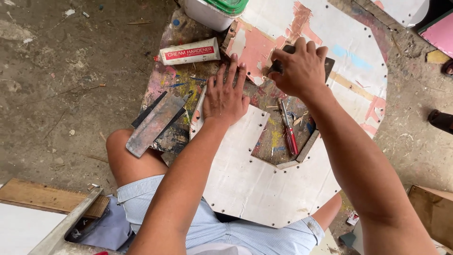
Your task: Sanding the surface of a large wooden letter '5' and using a small tool to clean the inner corners.
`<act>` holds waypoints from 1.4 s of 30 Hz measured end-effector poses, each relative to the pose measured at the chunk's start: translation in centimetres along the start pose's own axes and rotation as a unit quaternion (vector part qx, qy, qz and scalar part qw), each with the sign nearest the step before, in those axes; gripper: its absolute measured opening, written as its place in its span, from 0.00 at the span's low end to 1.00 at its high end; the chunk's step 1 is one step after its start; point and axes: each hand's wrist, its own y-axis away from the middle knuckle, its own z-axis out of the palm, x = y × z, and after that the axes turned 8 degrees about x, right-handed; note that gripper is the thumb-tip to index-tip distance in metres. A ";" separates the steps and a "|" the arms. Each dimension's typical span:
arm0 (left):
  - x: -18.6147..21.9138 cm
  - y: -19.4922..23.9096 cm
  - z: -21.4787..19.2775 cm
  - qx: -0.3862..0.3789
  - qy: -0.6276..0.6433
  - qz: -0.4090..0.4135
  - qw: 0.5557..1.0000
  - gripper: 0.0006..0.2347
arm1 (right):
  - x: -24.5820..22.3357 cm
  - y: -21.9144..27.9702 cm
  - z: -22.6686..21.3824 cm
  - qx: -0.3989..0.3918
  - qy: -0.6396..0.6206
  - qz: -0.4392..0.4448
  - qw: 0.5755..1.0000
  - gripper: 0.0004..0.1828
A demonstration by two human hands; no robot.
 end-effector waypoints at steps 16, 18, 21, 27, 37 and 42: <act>0.1 0.1 0.0 0.031 0.005 0.008 0.999 0.35 | -1.1 0.0 1.0 -0.014 0.019 0.043 0.999 0.21; -0.1 0.1 0.0 0.012 -0.014 0.007 1.000 0.38 | -1.3 0.2 0.4 -0.093 -0.074 0.144 0.982 0.26; 0.0 0.1 -0.2 0.002 -0.018 0.008 1.000 0.37 | -1.6 0.8 -0.2 -0.118 -0.143 0.226 0.956 0.25; 0.0 0.0 -0.2 0.002 -0.022 0.005 1.000 0.35 | -2.9 3.0 1.0 -0.101 -0.289 0.356 0.883 0.25; 0.0 0.0 -0.7 -0.004 -0.028 0.009 1.000 0.36 | -0.1 7.0 -0.3 -0.119 -0.715 0.400 0.561 0.13; 0.2 -0.2 -1.9 -0.112 -0.024 0.146 0.983 0.35 | 2.8 10.1 0.5 0.004 -0.822 0.437 0.365 0.37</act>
